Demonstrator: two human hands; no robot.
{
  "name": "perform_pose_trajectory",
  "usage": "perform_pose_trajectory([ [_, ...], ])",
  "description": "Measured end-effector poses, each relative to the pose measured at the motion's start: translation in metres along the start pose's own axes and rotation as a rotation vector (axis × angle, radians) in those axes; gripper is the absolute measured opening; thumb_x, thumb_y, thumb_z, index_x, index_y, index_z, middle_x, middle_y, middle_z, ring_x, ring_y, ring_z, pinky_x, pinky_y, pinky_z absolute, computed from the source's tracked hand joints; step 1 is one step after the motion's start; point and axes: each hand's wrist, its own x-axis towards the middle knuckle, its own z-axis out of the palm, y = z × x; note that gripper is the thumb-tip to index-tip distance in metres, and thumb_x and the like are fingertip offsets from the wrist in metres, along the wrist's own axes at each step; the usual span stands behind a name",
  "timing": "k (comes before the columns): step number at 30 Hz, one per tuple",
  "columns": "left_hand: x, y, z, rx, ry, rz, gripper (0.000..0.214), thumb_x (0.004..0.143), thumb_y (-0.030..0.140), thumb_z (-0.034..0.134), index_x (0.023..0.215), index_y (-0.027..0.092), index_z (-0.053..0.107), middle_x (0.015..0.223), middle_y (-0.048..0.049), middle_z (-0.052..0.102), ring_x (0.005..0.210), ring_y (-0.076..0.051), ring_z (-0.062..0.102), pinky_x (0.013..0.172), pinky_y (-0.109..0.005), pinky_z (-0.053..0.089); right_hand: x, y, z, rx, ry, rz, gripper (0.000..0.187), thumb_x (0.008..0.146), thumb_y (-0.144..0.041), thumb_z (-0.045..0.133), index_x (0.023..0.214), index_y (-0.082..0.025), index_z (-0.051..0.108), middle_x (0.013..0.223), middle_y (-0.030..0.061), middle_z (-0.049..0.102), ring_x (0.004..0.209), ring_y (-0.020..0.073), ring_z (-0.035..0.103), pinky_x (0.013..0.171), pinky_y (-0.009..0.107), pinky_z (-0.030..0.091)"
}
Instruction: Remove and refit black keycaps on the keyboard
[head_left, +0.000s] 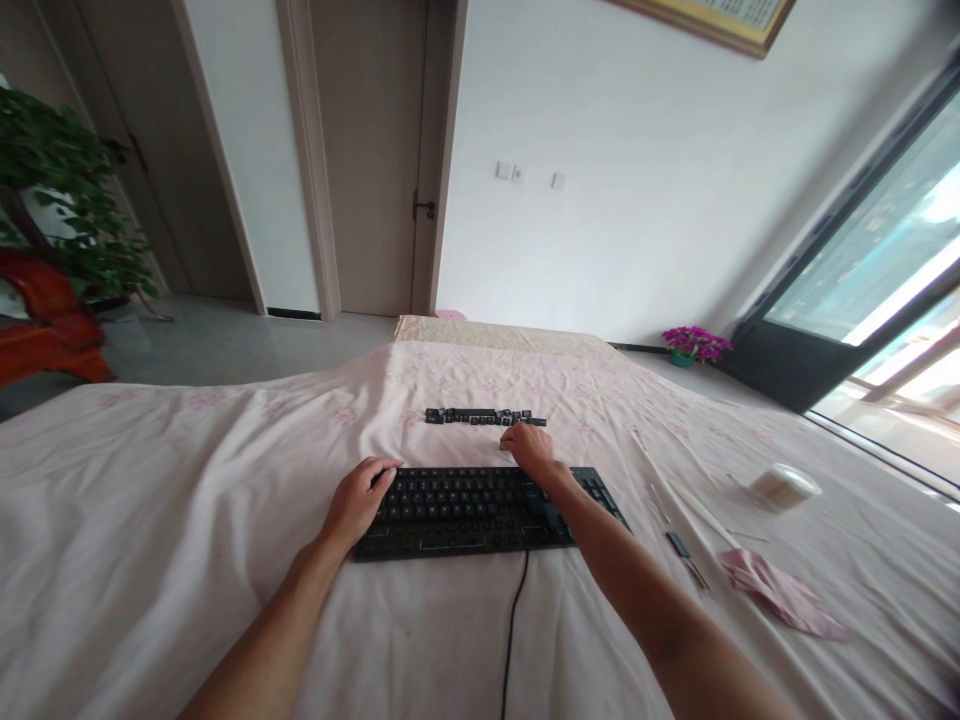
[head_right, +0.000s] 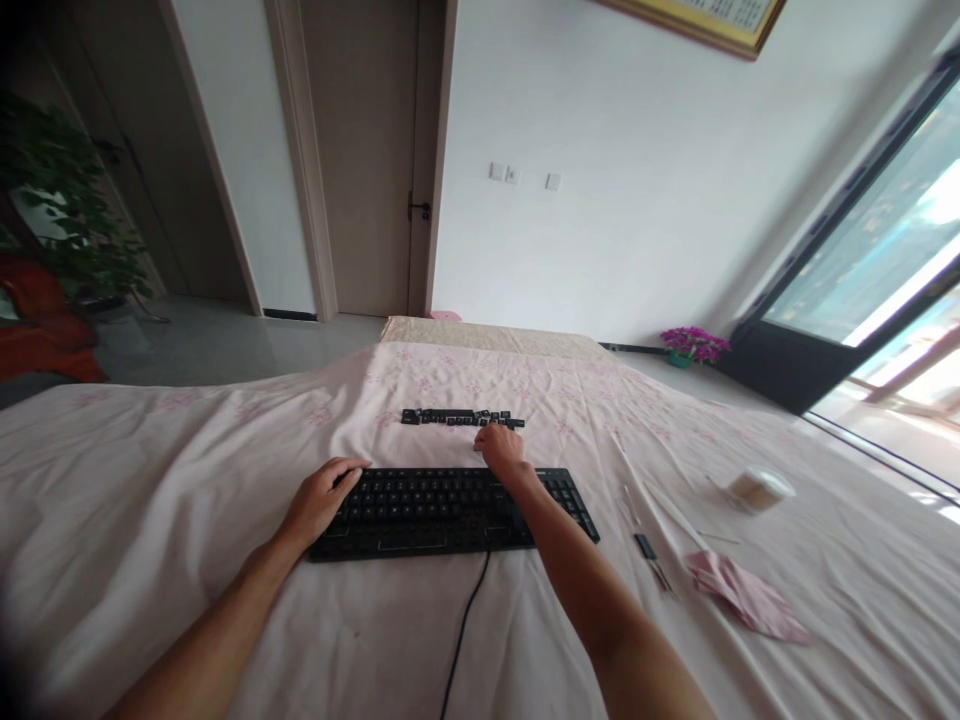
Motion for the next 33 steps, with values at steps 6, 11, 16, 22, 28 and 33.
perform_pose_trajectory([
  [6,0.000,-0.001,0.001,0.000,-0.001,-0.011,0.033,0.088,0.038,0.041,0.103,0.023,0.067,0.111,-0.0021,0.066,0.106,-0.019,0.059,0.097,-0.031,0.042,-0.003,-0.004,-0.005,0.049,0.001,-0.020,0.018,0.079,-0.028,0.062,0.092,-0.025,0.075,0.097,0.0062,0.071,0.092,0.0217,0.063,0.072,0.027,0.040],
  [11,0.000,-0.001,0.000,-0.007,-0.003,-0.010,0.033,0.088,0.039,0.042,0.103,0.023,0.067,0.110,-0.0019,0.066,0.105,-0.019,0.059,0.096,-0.030,0.043,-0.030,-0.007,-0.016,0.143,0.061,-0.101,0.023,0.085,-0.034,0.057,0.102,-0.028,0.072,0.103,0.0009,0.070,0.095,0.0182,0.062,0.077,0.024,0.041],
  [16,0.000,0.001,0.000,-0.006,-0.004,-0.016,0.033,0.088,0.039,0.042,0.103,0.023,0.067,0.110,-0.0019,0.066,0.106,-0.019,0.059,0.096,-0.031,0.042,-0.082,-0.008,-0.011,0.370,0.191,-0.290,0.020,0.086,-0.033,0.058,0.099,-0.028,0.072,0.097,0.0002,0.068,0.092,0.0165,0.061,0.083,0.026,0.043],
  [22,0.000,-0.002,0.001,-0.006,0.000,-0.005,0.033,0.088,0.039,0.042,0.103,0.023,0.067,0.110,-0.0020,0.066,0.106,-0.019,0.059,0.096,-0.031,0.042,-0.124,-0.004,-0.006,0.355,0.237,-0.360,0.016,0.086,-0.030,0.061,0.097,-0.031,0.073,0.094,-0.0009,0.065,0.089,0.0155,0.058,0.081,0.026,0.043],
  [28,0.000,-0.003,0.002,-0.001,0.007,0.006,0.034,0.087,0.040,0.041,0.103,0.024,0.067,0.109,-0.0024,0.067,0.105,-0.019,0.059,0.096,-0.031,0.043,-0.132,-0.007,-0.003,0.239,0.260,-0.384,0.017,0.087,-0.030,0.060,0.098,-0.031,0.073,0.092,0.0006,0.065,0.085,0.0165,0.056,0.078,0.028,0.042],
  [33,0.000,-0.003,0.002,0.003,0.006,0.008,0.033,0.087,0.039,0.042,0.102,0.024,0.067,0.110,-0.0020,0.066,0.105,-0.019,0.059,0.096,-0.031,0.043,-0.133,-0.010,0.002,0.180,0.270,-0.410,0.017,0.088,-0.032,0.060,0.100,-0.031,0.072,0.090,0.0011,0.065,0.084,0.0160,0.054,0.077,0.028,0.040],
])
